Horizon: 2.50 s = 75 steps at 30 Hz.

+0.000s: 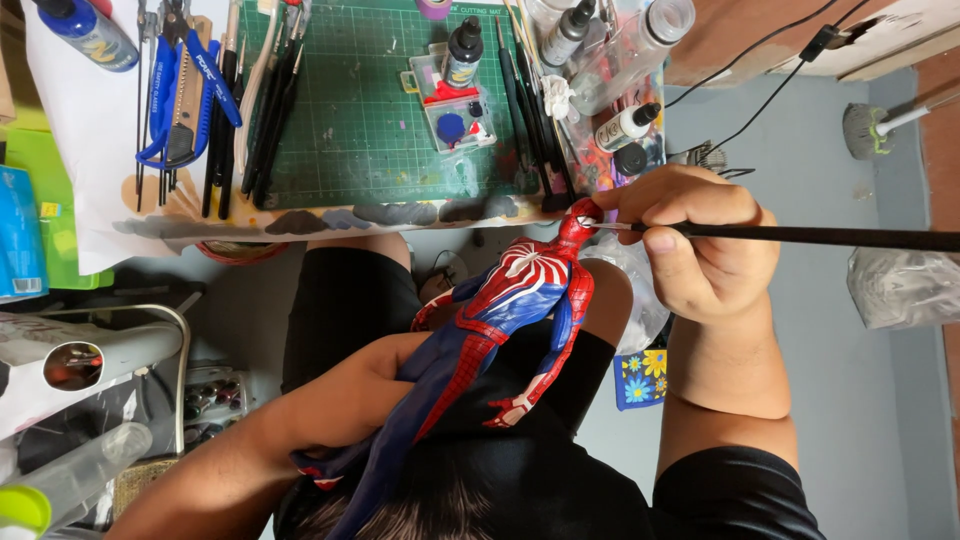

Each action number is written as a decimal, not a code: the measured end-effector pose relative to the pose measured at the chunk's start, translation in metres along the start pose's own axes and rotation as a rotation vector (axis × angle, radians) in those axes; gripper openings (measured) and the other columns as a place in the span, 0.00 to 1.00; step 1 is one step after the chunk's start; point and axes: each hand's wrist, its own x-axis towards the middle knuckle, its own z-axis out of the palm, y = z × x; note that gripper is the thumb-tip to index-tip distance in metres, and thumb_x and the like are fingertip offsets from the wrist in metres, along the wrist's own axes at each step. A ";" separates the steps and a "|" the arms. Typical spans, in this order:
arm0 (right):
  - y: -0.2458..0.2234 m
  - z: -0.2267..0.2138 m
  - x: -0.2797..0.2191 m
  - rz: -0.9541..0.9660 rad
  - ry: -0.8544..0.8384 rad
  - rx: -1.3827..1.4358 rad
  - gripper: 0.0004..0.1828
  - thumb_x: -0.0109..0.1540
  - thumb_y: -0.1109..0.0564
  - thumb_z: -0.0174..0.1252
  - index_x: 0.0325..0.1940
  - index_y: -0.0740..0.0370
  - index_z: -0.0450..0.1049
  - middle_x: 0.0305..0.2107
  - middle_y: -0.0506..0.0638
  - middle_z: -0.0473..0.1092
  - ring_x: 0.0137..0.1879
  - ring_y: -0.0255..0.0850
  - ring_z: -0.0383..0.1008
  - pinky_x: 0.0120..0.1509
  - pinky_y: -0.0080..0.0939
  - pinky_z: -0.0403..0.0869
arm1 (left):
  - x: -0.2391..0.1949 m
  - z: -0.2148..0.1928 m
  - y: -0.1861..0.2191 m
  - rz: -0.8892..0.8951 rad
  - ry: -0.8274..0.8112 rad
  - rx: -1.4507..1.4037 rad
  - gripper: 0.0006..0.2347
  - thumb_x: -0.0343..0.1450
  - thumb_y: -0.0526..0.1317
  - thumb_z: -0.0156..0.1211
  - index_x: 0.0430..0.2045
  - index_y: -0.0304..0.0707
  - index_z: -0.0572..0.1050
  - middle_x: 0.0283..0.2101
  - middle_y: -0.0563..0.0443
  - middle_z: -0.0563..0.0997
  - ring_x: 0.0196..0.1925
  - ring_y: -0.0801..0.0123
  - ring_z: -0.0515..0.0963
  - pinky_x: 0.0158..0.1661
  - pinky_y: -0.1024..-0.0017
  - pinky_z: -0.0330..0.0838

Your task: A person uses a fine paintbrush to apply paint to the eyes and mask of a Spider-Man action figure.

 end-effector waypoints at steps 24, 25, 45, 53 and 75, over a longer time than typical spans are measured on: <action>0.000 0.000 0.000 -0.005 0.001 0.026 0.05 0.72 0.59 0.44 0.48 0.62 0.57 0.25 0.59 0.64 0.35 0.49 0.71 0.51 0.59 0.86 | 0.001 -0.004 -0.002 0.046 -0.058 0.039 0.08 0.69 0.34 0.63 0.39 0.29 0.77 0.28 0.60 0.76 0.26 0.85 0.71 0.24 0.84 0.63; -0.001 0.001 0.001 -0.008 0.003 0.007 0.05 0.72 0.59 0.44 0.47 0.63 0.57 0.25 0.61 0.65 0.34 0.50 0.71 0.51 0.58 0.86 | 0.001 -0.004 -0.002 0.045 -0.053 0.039 0.09 0.70 0.34 0.63 0.40 0.29 0.77 0.28 0.60 0.76 0.26 0.84 0.71 0.24 0.84 0.64; 0.013 0.013 -0.004 0.141 0.731 0.513 0.12 0.74 0.45 0.50 0.48 0.53 0.62 0.23 0.49 0.55 0.32 0.41 0.61 0.50 0.53 0.82 | -0.002 -0.021 -0.013 0.087 0.232 0.086 0.06 0.65 0.29 0.64 0.33 0.31 0.78 0.28 0.49 0.80 0.27 0.74 0.77 0.27 0.78 0.69; 0.021 0.021 -0.021 0.106 0.775 0.971 0.10 0.75 0.49 0.50 0.52 0.57 0.69 0.27 0.48 0.57 0.36 0.40 0.61 0.57 0.58 0.80 | 0.008 -0.035 -0.022 0.203 0.179 0.277 0.13 0.64 0.33 0.67 0.42 0.32 0.80 0.33 0.56 0.81 0.33 0.79 0.75 0.33 0.81 0.68; 0.017 0.061 -0.029 -0.161 0.673 0.235 0.09 0.73 0.61 0.38 0.50 0.72 0.60 0.24 0.74 0.70 0.39 0.64 0.76 0.57 0.65 0.77 | 0.057 -0.042 -0.008 0.765 0.346 0.256 0.16 0.62 0.22 0.63 0.43 0.32 0.79 0.31 0.46 0.81 0.34 0.66 0.81 0.37 0.68 0.79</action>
